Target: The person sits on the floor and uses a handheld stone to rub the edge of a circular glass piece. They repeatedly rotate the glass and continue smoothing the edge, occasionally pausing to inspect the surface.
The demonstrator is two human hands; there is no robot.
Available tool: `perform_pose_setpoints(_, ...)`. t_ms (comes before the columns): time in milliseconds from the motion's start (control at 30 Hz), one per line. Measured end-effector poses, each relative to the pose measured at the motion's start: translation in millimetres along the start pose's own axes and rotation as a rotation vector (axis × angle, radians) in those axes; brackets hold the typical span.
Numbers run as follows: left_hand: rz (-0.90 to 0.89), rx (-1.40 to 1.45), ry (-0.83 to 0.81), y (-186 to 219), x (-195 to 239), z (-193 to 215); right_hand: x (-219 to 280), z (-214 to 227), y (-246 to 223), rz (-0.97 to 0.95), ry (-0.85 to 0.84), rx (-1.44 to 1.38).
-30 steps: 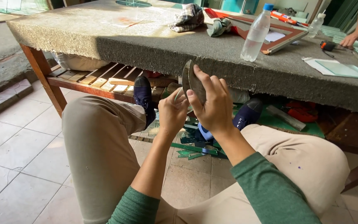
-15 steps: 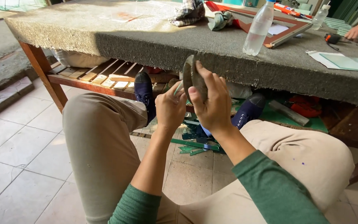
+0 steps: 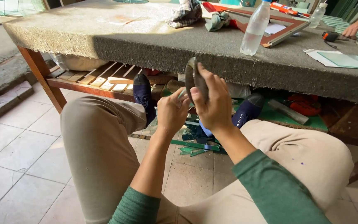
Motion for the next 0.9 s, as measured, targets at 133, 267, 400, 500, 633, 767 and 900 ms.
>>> perform_pose_setpoints(133, -0.02, -0.014, -0.038, 16.4, 0.9, 10.1, 0.4, 5.8, 6.2, -0.162, 0.021, -0.034)
perform_pose_setpoints(267, 0.006, -0.055, -0.056, -32.1, 10.1, -16.2, 6.3, 1.3, 0.4, 0.038, -0.03, 0.01)
perform_pose_setpoints(400, 0.016, 0.02, -0.074, 3.6, 1.6, -0.7, -1.4, -0.8, 16.4, -0.328, 0.018, -0.088)
perform_pose_setpoints(500, 0.036, -0.021, -0.082, -11.7, 2.7, -7.7, -0.6, -0.7, 4.5, -0.054, -0.04, -0.021)
perform_pose_setpoints(633, 0.111, 0.195, -0.138, 12.8, 0.1, -1.1, -2.1, 5.5, 32.2, -0.456, -0.023, -0.054)
perform_pose_setpoints(767, 0.388, 0.587, -0.164, 41.2, -14.7, 28.0, 8.7, 10.9, 91.8, -1.015, 0.006, -0.141)
perform_pose_setpoints(900, 0.531, 0.813, -0.179, 37.9, -14.1, 24.5, 0.0, 17.2, 82.8, -0.977, 0.02, -0.201)
Point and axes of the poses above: each hand's wrist, its own x-axis away from the middle knuckle, its own z-axis out of the back of the hand, y = z × x, the point moved 3 cm from there along -x, towards the middle knuckle, and after that the axes turned 9 degrees about y, right-handed, at the moved point
